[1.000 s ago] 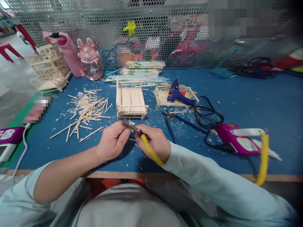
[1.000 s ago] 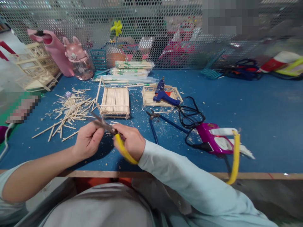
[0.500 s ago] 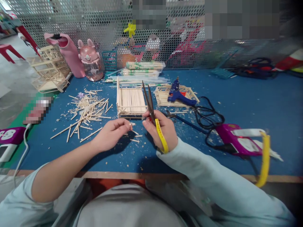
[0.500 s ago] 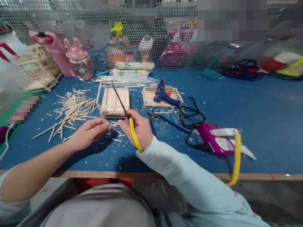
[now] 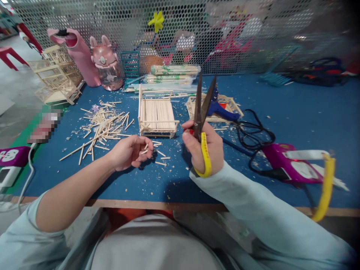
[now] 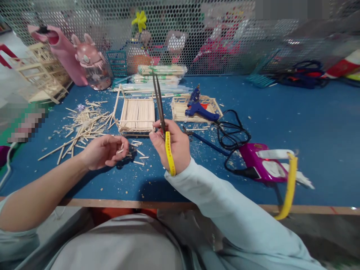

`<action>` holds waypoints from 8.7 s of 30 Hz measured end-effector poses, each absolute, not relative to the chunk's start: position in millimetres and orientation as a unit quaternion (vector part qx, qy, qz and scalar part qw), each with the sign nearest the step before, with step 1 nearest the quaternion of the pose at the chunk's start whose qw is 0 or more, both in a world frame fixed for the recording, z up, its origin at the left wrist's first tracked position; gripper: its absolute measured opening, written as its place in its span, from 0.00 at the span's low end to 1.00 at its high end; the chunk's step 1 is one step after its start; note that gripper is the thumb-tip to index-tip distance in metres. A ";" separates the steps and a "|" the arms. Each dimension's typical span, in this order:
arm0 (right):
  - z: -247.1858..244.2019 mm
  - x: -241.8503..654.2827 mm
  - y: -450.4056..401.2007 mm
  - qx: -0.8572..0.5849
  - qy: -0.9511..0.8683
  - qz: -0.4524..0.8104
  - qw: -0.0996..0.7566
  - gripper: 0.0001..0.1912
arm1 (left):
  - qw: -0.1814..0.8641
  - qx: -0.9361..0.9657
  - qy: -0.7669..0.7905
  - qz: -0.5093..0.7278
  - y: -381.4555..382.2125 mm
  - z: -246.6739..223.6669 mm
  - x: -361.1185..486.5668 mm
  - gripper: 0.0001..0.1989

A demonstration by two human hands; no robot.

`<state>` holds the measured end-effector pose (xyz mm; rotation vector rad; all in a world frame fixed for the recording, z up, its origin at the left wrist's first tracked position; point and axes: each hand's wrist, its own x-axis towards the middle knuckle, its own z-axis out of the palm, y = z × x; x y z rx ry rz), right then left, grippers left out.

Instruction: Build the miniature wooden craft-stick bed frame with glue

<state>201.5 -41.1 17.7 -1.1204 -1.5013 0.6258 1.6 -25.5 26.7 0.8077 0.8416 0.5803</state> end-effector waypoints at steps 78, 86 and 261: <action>0.1 199.4 -37.9 -0.357 -0.831 0.198 0.378 0.24 | 0.785 0.302 0.420 0.341 -39.5 22.0 24.0 0.05; 1.4 201.1 -38.9 -0.325 -0.849 0.243 0.339 0.30 | 0.809 0.211 0.436 0.332 -38.4 25.8 24.0 0.15; 9.1 194.5 -48.9 -0.329 -0.838 0.237 0.366 0.25 | 0.815 0.388 0.290 0.318 -52.6 29.0 18.7 0.19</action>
